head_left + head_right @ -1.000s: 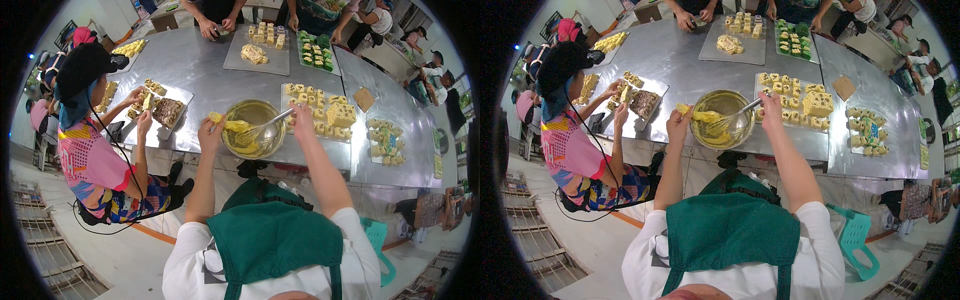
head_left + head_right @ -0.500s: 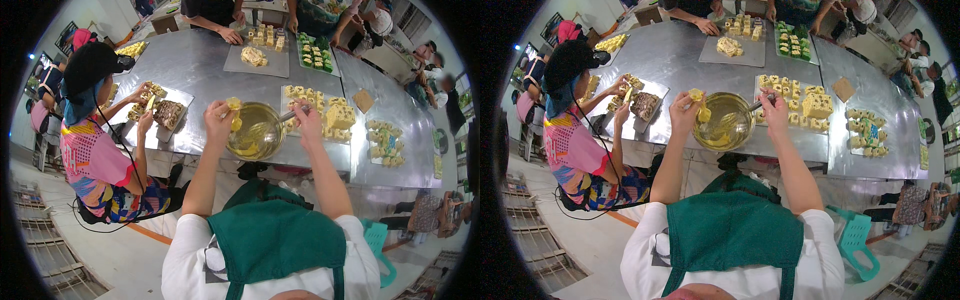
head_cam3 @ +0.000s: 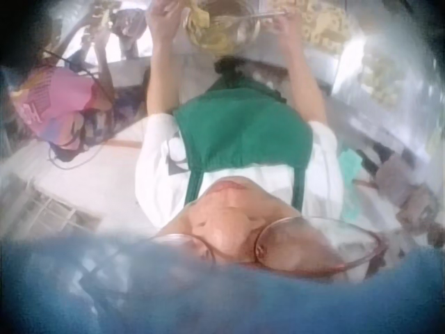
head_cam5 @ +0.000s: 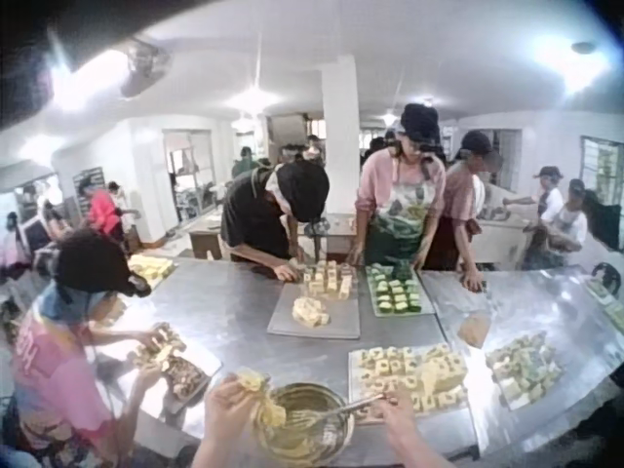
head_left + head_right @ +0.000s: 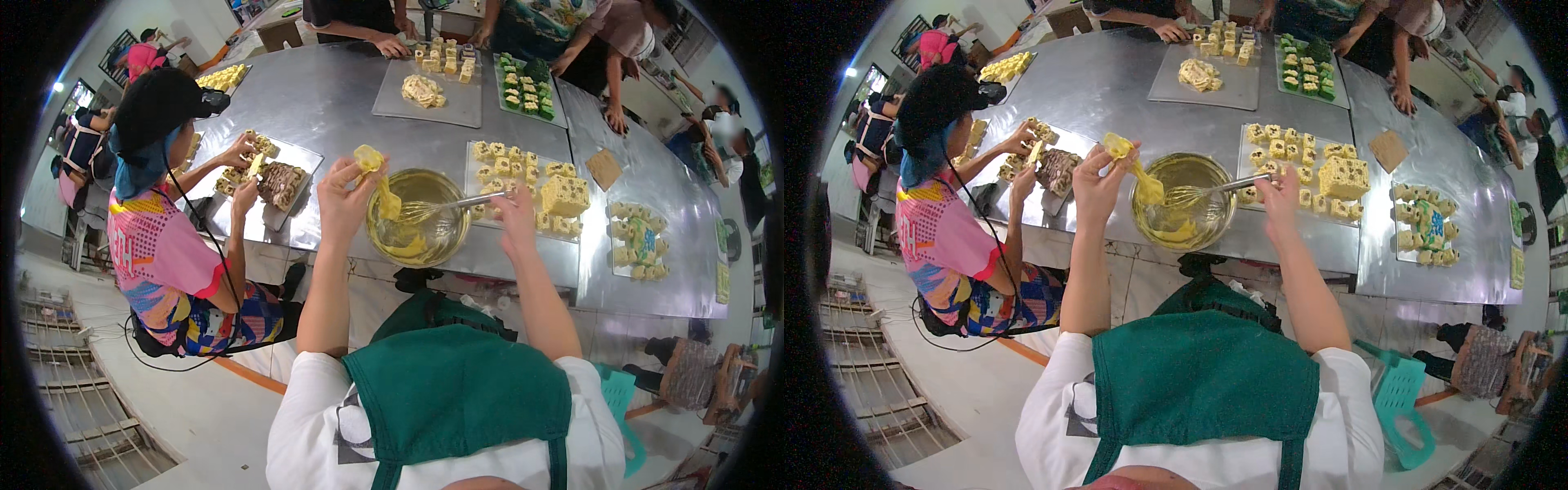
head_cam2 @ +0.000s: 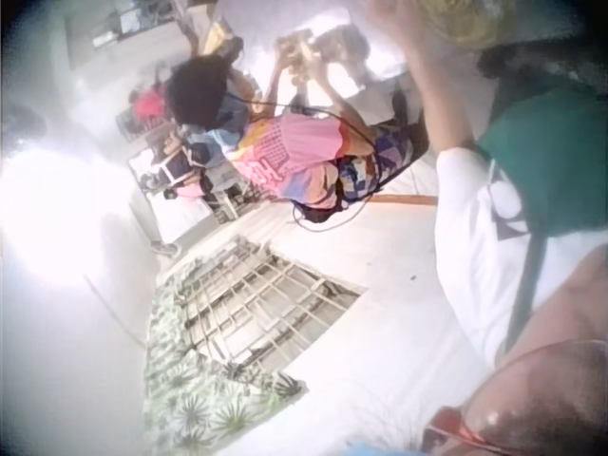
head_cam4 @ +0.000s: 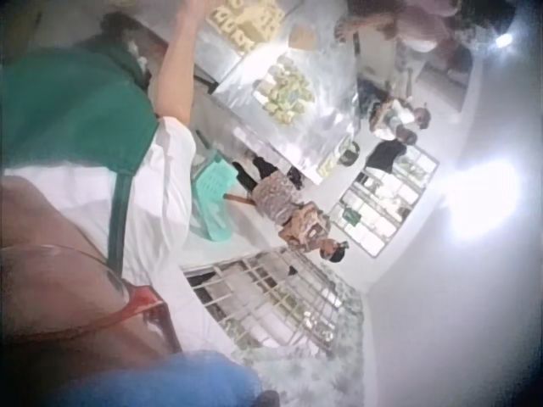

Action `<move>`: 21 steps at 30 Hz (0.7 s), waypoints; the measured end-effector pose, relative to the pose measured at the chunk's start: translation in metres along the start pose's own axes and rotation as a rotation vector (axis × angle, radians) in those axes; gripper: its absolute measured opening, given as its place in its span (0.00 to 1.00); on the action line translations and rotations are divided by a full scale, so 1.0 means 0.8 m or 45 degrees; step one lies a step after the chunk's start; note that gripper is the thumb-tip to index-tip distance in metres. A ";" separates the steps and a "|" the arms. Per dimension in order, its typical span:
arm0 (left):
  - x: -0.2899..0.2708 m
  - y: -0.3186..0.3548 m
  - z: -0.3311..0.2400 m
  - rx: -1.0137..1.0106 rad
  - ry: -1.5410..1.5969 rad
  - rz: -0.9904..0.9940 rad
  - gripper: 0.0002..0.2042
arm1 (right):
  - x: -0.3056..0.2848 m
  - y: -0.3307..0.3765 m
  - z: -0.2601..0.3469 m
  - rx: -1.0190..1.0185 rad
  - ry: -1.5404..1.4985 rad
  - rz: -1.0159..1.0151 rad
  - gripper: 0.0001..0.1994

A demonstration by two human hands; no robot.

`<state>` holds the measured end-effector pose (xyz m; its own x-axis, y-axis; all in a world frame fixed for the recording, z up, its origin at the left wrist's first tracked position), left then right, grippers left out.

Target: The person places small decorative items onto yellow pastry squares on a tray, then picks up and handles the pastries by hand before wiping their hands with a cloth.

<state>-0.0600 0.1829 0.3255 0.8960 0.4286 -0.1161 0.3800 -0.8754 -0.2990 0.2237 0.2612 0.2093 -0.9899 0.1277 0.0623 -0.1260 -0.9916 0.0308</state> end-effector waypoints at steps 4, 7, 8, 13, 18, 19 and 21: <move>-0.002 0.007 -0.005 -0.025 -0.087 0.046 0.08 | 0.008 0.021 0.058 -0.737 0.687 -0.146 0.36; 0.005 0.010 -0.010 -0.015 -0.197 0.050 0.08 | 0.040 0.042 0.111 -1.092 0.831 0.111 0.37; 0.008 0.010 -0.009 0.003 -0.216 0.057 0.08 | 0.053 0.046 0.120 -1.156 0.792 0.231 0.38; 0.029 0.016 -0.016 0.050 -0.242 0.082 0.08 | 0.112 0.063 0.119 -1.042 0.708 0.820 0.37; 0.024 0.015 -0.013 0.096 -0.319 -0.024 0.08 | 0.132 0.058 0.095 -1.056 0.952 0.965 0.34; 0.020 0.014 -0.012 0.081 -0.278 -0.079 0.07 | 0.129 0.050 0.090 -1.064 1.182 0.949 0.32; 0.017 0.015 -0.005 0.057 -0.374 -0.072 0.07 | 0.121 0.030 0.077 -1.098 1.609 0.909 0.26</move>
<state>-0.0422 0.1773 0.3242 0.7663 0.5287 -0.3650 0.4114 -0.8402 -0.3533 0.1289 0.2511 0.2772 -0.2361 0.0072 -0.9717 0.7641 -0.6163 -0.1903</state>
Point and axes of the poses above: each hand's wrist, its own y-axis away from the middle knuckle, its own x-axis out of the palm, z = x × y, the point moved 3 cm from there along -y, towards the middle knuckle, and after that the axes turned 5 degrees about -x, right-handed, at the moved point
